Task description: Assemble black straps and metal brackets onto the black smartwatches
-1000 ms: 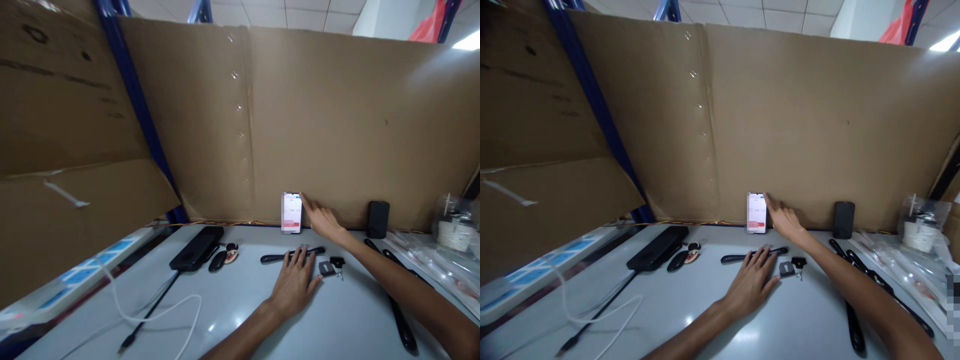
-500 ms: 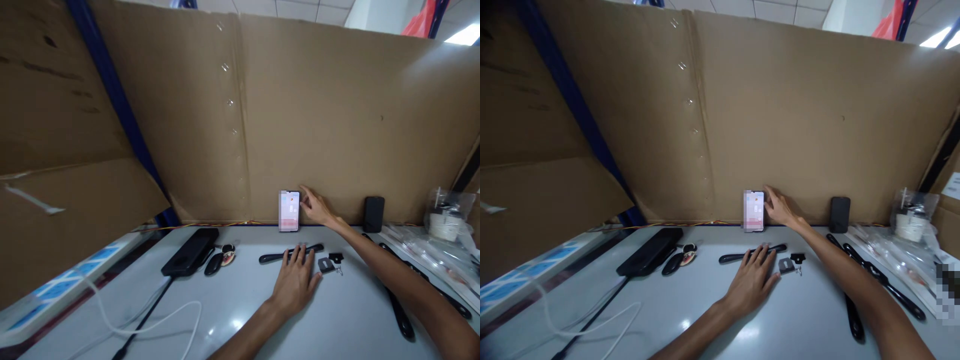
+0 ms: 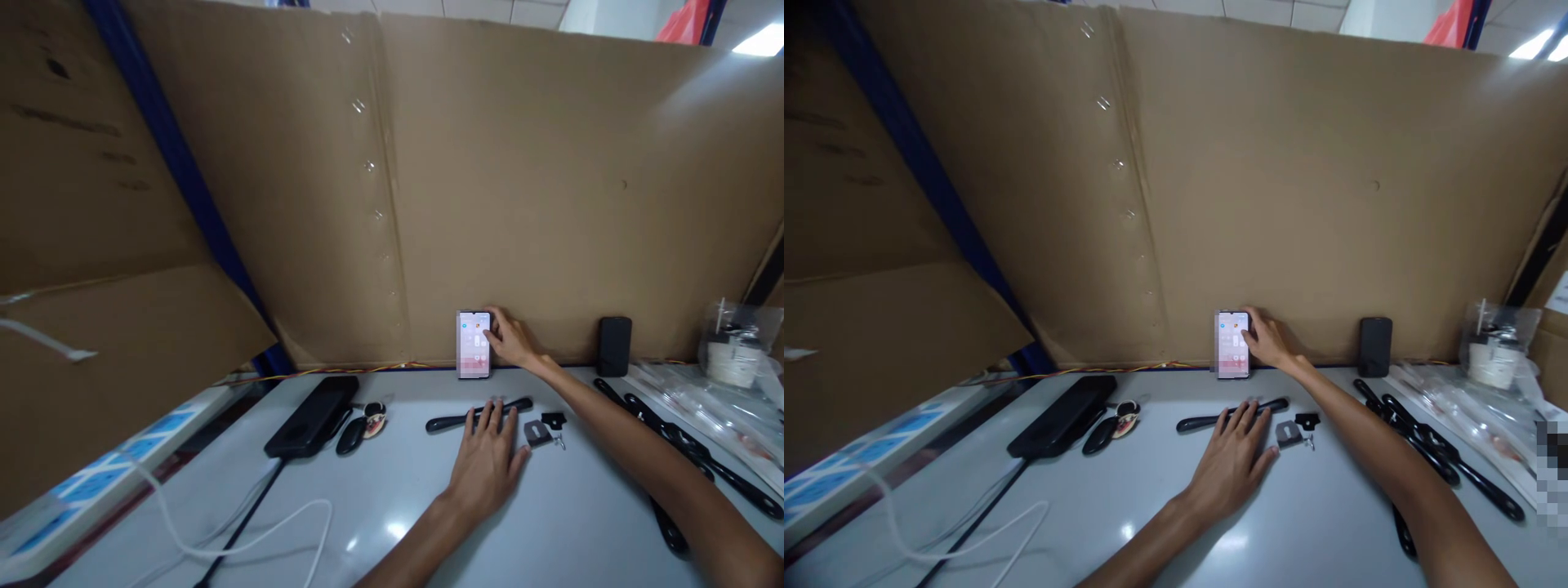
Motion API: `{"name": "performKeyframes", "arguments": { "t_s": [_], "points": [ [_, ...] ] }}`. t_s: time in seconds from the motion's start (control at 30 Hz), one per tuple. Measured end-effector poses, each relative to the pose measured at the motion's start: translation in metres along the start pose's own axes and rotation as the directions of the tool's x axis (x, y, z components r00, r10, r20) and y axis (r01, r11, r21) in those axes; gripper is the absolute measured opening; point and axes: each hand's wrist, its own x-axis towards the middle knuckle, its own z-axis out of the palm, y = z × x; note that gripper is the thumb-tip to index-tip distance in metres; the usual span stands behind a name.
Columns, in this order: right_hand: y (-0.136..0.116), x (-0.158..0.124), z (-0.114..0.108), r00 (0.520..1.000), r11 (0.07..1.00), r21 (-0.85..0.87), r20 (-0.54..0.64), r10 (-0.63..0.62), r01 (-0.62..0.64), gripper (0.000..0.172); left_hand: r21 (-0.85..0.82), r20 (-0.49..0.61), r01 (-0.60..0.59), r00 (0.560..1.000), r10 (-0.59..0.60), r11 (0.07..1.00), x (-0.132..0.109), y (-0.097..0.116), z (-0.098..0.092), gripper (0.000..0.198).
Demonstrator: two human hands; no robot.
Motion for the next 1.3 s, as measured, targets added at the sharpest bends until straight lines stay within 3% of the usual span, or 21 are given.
{"name": "performKeyframes", "arguments": {
  "t_s": [0.57, 1.3],
  "points": [
    [0.001, -0.004, 0.003, 1.0, 0.998, 0.056, -0.004, -0.023, 0.024, 0.057, -0.001, -0.012, 0.0, 1.0, 0.0, 1.0, 0.0, 0.0, -0.001, 0.059],
    [0.006, -0.001, 0.001, 0.998, 0.997, 0.048, 0.001, -0.06, 0.06, 0.052, 0.019, 0.031, 0.008, 1.0, -0.008, 1.0, 0.0, 0.002, -0.006, 0.061]
  ]
}}
